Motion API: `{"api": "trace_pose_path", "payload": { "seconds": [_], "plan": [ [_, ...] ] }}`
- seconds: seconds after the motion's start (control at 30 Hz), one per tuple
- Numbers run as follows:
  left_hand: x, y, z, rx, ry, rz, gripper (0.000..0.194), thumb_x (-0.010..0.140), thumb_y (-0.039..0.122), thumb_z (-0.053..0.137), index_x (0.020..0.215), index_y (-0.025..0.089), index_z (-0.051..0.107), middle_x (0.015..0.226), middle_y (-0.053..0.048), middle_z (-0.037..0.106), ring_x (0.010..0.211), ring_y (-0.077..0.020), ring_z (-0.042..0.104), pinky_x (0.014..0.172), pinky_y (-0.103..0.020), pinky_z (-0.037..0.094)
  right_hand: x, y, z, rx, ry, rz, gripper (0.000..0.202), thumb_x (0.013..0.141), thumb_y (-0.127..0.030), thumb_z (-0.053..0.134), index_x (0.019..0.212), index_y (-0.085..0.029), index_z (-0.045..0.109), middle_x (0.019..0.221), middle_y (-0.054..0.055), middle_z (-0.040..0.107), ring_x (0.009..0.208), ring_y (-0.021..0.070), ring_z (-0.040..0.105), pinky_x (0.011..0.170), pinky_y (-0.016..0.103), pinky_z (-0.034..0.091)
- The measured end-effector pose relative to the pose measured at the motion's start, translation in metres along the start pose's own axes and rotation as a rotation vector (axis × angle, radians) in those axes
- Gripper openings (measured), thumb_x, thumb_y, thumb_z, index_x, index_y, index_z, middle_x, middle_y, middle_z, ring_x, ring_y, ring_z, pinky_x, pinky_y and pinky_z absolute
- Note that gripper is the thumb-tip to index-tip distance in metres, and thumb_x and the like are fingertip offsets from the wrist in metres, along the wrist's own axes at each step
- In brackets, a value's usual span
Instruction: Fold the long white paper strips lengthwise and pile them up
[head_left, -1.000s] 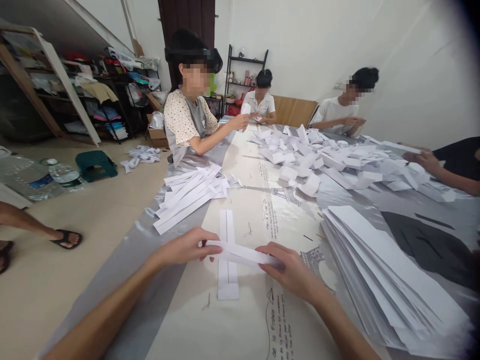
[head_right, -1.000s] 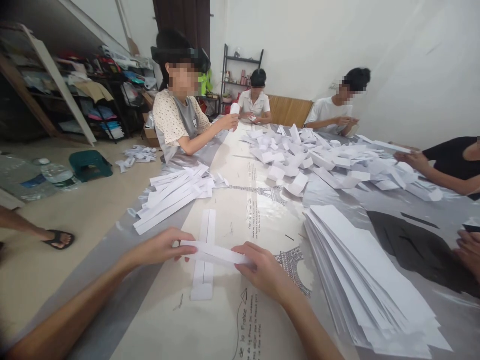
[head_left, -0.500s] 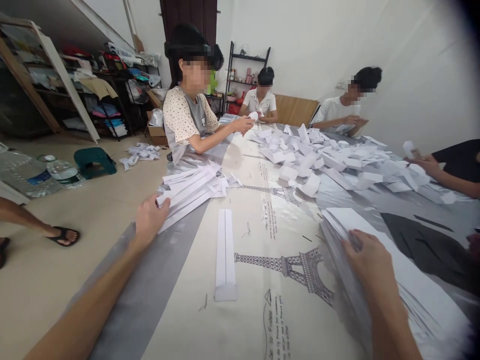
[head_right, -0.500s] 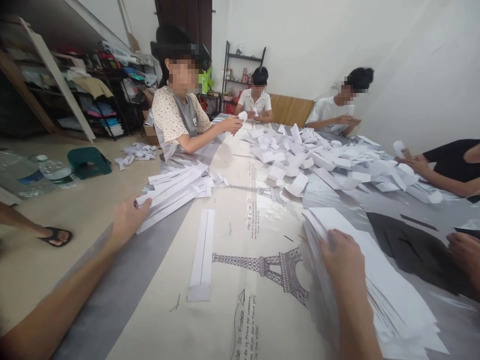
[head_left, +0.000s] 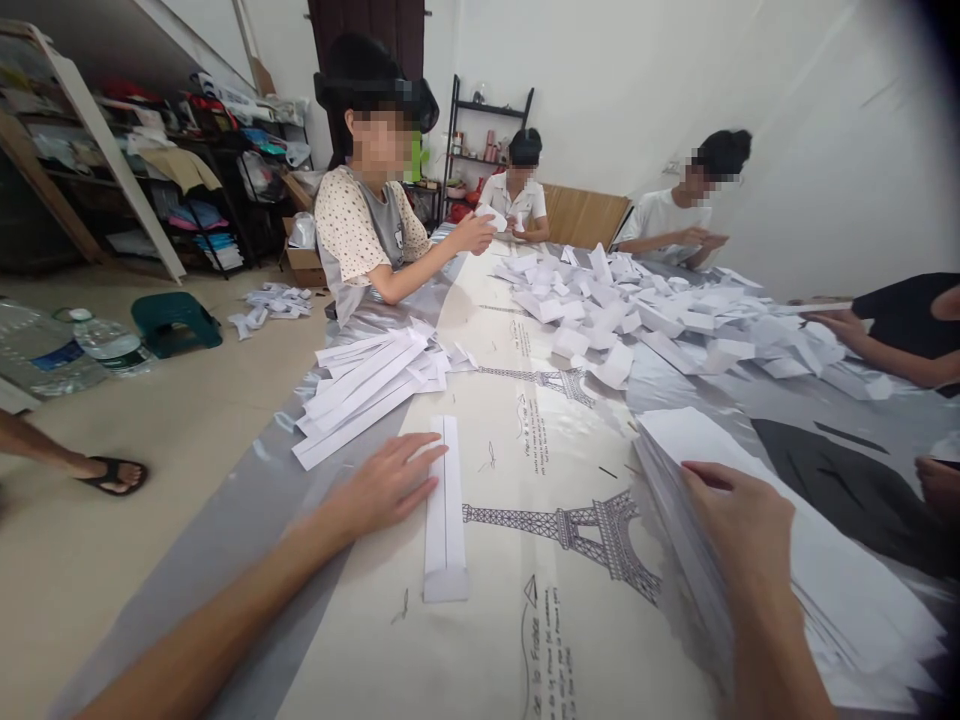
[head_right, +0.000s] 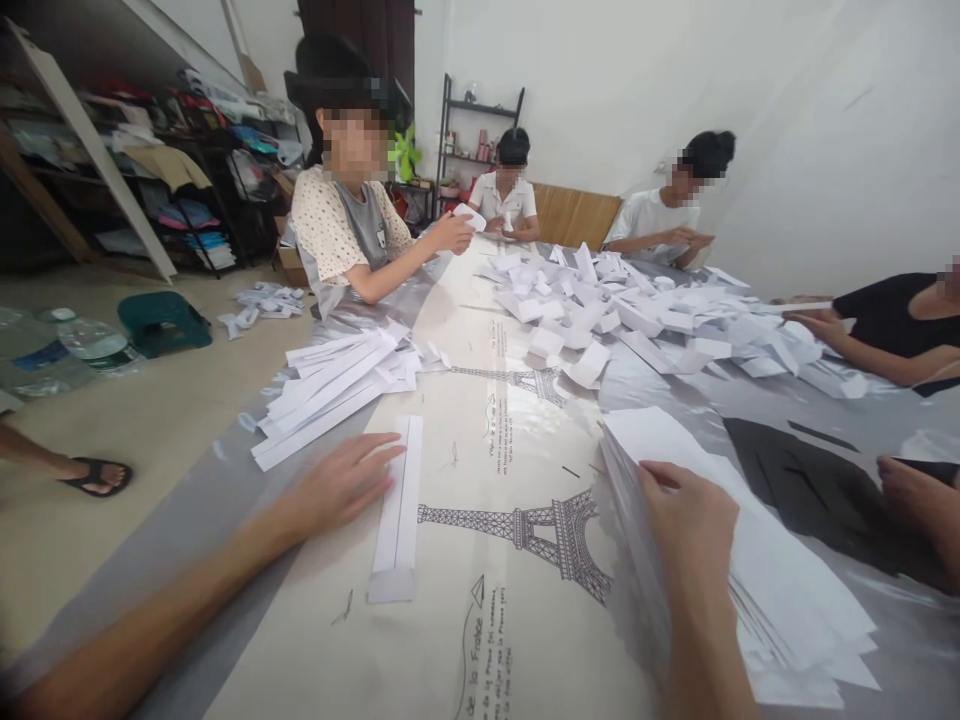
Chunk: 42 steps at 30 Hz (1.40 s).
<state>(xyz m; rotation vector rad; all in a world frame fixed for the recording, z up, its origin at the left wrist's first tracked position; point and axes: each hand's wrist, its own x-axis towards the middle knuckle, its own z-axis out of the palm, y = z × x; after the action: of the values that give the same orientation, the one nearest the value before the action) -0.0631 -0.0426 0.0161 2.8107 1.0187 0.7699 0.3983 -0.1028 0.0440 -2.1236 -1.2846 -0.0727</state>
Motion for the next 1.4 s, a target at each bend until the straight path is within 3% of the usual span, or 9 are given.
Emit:
{"api": "trace_pose_path", "payload": {
  "seconds": [0.13, 0.2, 0.33, 0.57, 0.77, 0.83, 0.97, 1.2, 1.4],
  "plan": [
    [-0.003, 0.001, 0.01, -0.01, -0.168, 0.027, 0.043, 0.109, 0.038, 0.041, 0.149, 0.025, 0.047, 0.156, -0.009, 0.048, 0.145, -0.0263, 0.044, 0.118, -0.046, 0.038, 0.006, 0.011, 0.009, -0.11, 0.083, -0.108, 0.054, 0.083, -0.048, 0.053, 0.117, -0.012, 0.073, 0.128, 0.022, 0.068, 0.119, 0.0391, 0.06, 0.1, 0.051, 0.045],
    [-0.004, -0.003, 0.01, -0.021, -0.205, 0.013, 0.043, 0.109, 0.04, 0.04, 0.15, 0.026, 0.048, 0.158, -0.008, 0.046, 0.146, -0.0259, 0.042, 0.12, -0.046, 0.036, 0.008, 0.018, 0.014, -0.15, 0.066, -0.138, 0.056, 0.084, -0.048, 0.05, 0.12, -0.01, 0.072, 0.134, 0.022, 0.065, 0.123, 0.0392, 0.058, 0.102, 0.05, 0.044],
    [-0.005, -0.008, 0.01, -0.038, -0.204, 0.001, 0.043, 0.109, 0.039, 0.039, 0.149, 0.025, 0.049, 0.158, -0.007, 0.046, 0.146, -0.0257, 0.043, 0.12, -0.045, 0.035, 0.007, 0.02, 0.016, -0.191, -0.017, -0.077, 0.05, 0.086, -0.047, 0.049, 0.114, -0.015, 0.075, 0.119, 0.018, 0.074, 0.111, 0.0397, 0.063, 0.093, 0.05, 0.047],
    [-0.005, -0.008, 0.011, -0.068, -0.171, 0.008, 0.042, 0.108, 0.039, 0.042, 0.146, 0.026, 0.053, 0.156, -0.007, 0.05, 0.144, -0.0264, 0.045, 0.119, -0.046, 0.038, 0.005, 0.012, 0.011, -0.158, 0.0, -0.033, 0.044, 0.083, -0.048, 0.054, 0.099, -0.018, 0.081, 0.084, 0.014, 0.076, 0.086, 0.0346, 0.067, 0.083, 0.046, 0.048],
    [-0.005, -0.01, 0.009, -0.079, -0.162, 0.018, 0.041, 0.108, 0.036, 0.043, 0.147, 0.026, 0.052, 0.156, -0.007, 0.05, 0.144, -0.026, 0.046, 0.118, -0.047, 0.04, 0.011, 0.019, 0.016, -0.11, 0.183, -0.139, 0.055, 0.081, -0.054, 0.059, 0.118, -0.016, 0.074, 0.133, 0.018, 0.064, 0.12, 0.0381, 0.055, 0.099, 0.05, 0.043],
    [-0.006, -0.012, 0.009, -0.081, -0.161, 0.025, 0.041, 0.108, 0.035, 0.043, 0.147, 0.026, 0.053, 0.156, -0.007, 0.049, 0.144, -0.0261, 0.046, 0.118, -0.047, 0.04, 0.011, 0.02, 0.016, -0.13, 0.136, -0.099, 0.057, 0.084, -0.052, 0.058, 0.125, -0.015, 0.07, 0.138, 0.019, 0.062, 0.122, 0.0376, 0.055, 0.1, 0.05, 0.043],
    [-0.009, -0.016, 0.013, -0.092, -0.143, 0.016, 0.041, 0.108, 0.036, 0.044, 0.148, 0.029, 0.053, 0.158, -0.005, 0.047, 0.144, -0.026, 0.046, 0.119, -0.045, 0.04, 0.008, 0.015, 0.013, -0.165, -0.01, 0.0, 0.05, 0.086, -0.046, 0.055, 0.124, -0.019, 0.073, 0.126, 0.016, 0.071, 0.113, 0.0355, 0.063, 0.096, 0.046, 0.046],
    [-0.01, -0.016, 0.014, -0.083, -0.162, 0.02, 0.042, 0.108, 0.035, 0.043, 0.149, 0.027, 0.051, 0.159, -0.006, 0.046, 0.146, -0.0255, 0.044, 0.12, -0.045, 0.039, 0.005, 0.001, 0.003, -0.135, -0.028, 0.133, 0.04, 0.08, -0.049, 0.063, 0.102, -0.022, 0.083, 0.105, 0.015, 0.079, 0.094, 0.0378, 0.07, 0.075, 0.043, 0.05],
    [-0.006, -0.01, 0.009, -0.073, -0.166, 0.021, 0.041, 0.109, 0.036, 0.041, 0.147, 0.026, 0.052, 0.156, -0.006, 0.05, 0.143, -0.0244, 0.046, 0.119, -0.044, 0.04, 0.006, 0.002, 0.0, -0.057, -0.033, 0.128, 0.036, 0.078, -0.05, 0.064, 0.095, -0.024, 0.083, 0.108, 0.009, 0.08, 0.102, 0.0356, 0.069, 0.078, 0.04, 0.05]
  ]
}}
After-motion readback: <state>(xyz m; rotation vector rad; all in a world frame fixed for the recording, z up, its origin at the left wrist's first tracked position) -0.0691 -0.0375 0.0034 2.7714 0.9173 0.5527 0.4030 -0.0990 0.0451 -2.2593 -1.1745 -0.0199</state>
